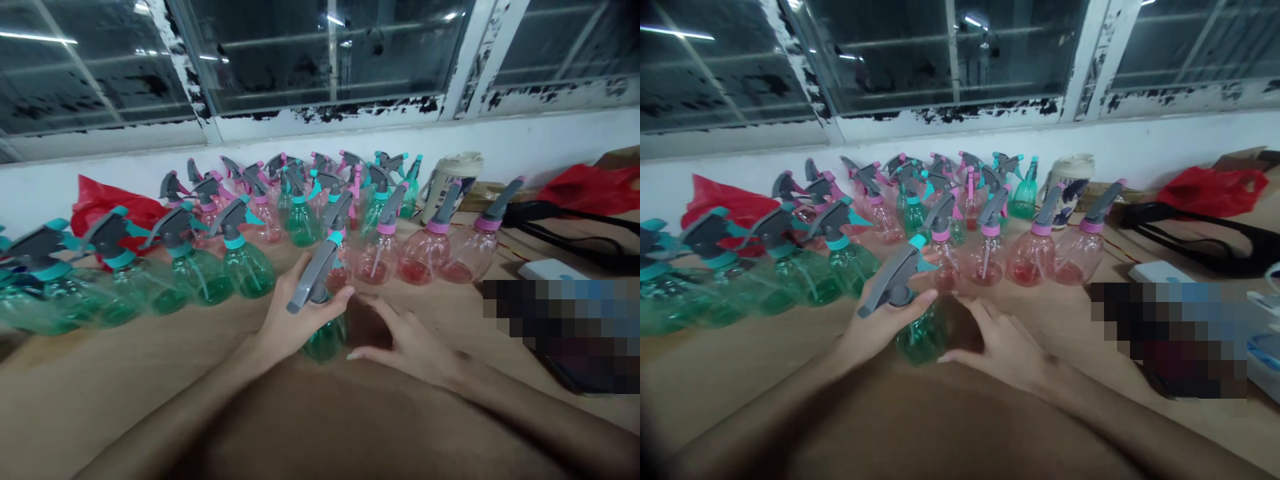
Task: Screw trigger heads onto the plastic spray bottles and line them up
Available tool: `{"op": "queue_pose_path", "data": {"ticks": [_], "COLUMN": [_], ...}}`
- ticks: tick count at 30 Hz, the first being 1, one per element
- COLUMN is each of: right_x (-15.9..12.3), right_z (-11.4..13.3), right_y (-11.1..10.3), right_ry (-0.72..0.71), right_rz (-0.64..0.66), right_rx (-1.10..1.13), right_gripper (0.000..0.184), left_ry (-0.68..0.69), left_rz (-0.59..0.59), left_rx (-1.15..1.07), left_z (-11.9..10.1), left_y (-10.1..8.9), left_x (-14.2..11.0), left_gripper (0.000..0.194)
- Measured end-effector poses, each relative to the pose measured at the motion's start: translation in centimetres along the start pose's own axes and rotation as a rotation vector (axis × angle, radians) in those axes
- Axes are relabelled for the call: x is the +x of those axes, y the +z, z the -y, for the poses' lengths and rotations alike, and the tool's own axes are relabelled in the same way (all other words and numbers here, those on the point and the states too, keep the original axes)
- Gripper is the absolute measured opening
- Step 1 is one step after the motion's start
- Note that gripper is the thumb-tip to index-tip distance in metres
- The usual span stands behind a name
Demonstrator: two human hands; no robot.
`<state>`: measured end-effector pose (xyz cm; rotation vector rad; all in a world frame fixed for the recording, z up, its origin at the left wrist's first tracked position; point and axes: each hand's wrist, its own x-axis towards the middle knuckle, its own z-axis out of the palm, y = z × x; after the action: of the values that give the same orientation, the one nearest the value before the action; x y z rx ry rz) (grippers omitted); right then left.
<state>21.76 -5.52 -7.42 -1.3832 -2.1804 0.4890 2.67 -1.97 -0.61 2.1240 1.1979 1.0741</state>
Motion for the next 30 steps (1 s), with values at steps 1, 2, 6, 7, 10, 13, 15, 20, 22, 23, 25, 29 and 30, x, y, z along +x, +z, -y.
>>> {"op": "queue_pose_path", "data": {"ticks": [1,2,6,7,10,13,15,20,22,23,25,29,30], "right_x": [0.2,0.5,1.7,2.0,2.6,3.1,3.7,5.8,6.7,7.2,8.0,9.3,9.6], "right_z": [0.9,1.9,4.7,5.1,5.9,6.2,6.2,6.3,6.3,6.3,6.4,6.6,6.6], "right_y": [0.2,0.4,1.9,2.3,3.1,3.4,3.6,4.0,4.1,4.1,4.1,4.0,4.0], "right_ry": [0.027,0.033,0.011,0.004,-0.014,-0.033,-0.044,-0.038,-0.038,-0.037,-0.033,-0.025,-0.021], "right_rz": [-0.034,-0.06,-0.149,-0.164,-0.178,-0.204,-0.221,-0.28,-0.308,-0.318,-0.332,-0.358,-0.364], "right_rx": [-0.006,-0.006,0.045,0.068,0.121,0.126,0.1,-0.027,-0.072,-0.09,-0.127,-0.216,-0.237], "right_gripper": [0.077,0.078,0.07,0.066,0.064,0.072,0.077,0.077,0.072,0.069,0.065,0.064,0.064], "left_ry": [-0.018,-0.033,-0.01,-0.003,-0.012,-0.01,-0.002,-0.064,-0.064,-0.063,-0.075,-0.103,-0.105], "left_rz": [0.018,0.041,0.05,0.043,0.018,0.003,-0.007,-0.078,-0.106,-0.12,-0.138,-0.157,-0.16], "left_rx": [0.006,0.01,0.015,0.033,0.076,0.051,0.01,-0.01,0.003,0.004,0.001,-0.019,-0.022], "left_z": [0.2,0.4,1.1,1.2,1.8,2.5,3.0,4.3,4.8,5.1,5.7,6.8,7.0], "left_y": [0.1,0.2,0.0,-0.2,-1.1,-2.1,-2.8,-4.4,-5.0,-5.3,-5.7,-6.2,-6.3], "left_x": [-0.1,-0.3,-1.0,-1.2,-1.7,-2.2,-2.7,-3.9,-4.3,-4.5,-4.9,-5.6,-5.7], "left_gripper": [0.037,0.037,0.037,0.036,0.03,0.031,0.04,0.056,0.053,0.05,0.046,0.041,0.04]}}
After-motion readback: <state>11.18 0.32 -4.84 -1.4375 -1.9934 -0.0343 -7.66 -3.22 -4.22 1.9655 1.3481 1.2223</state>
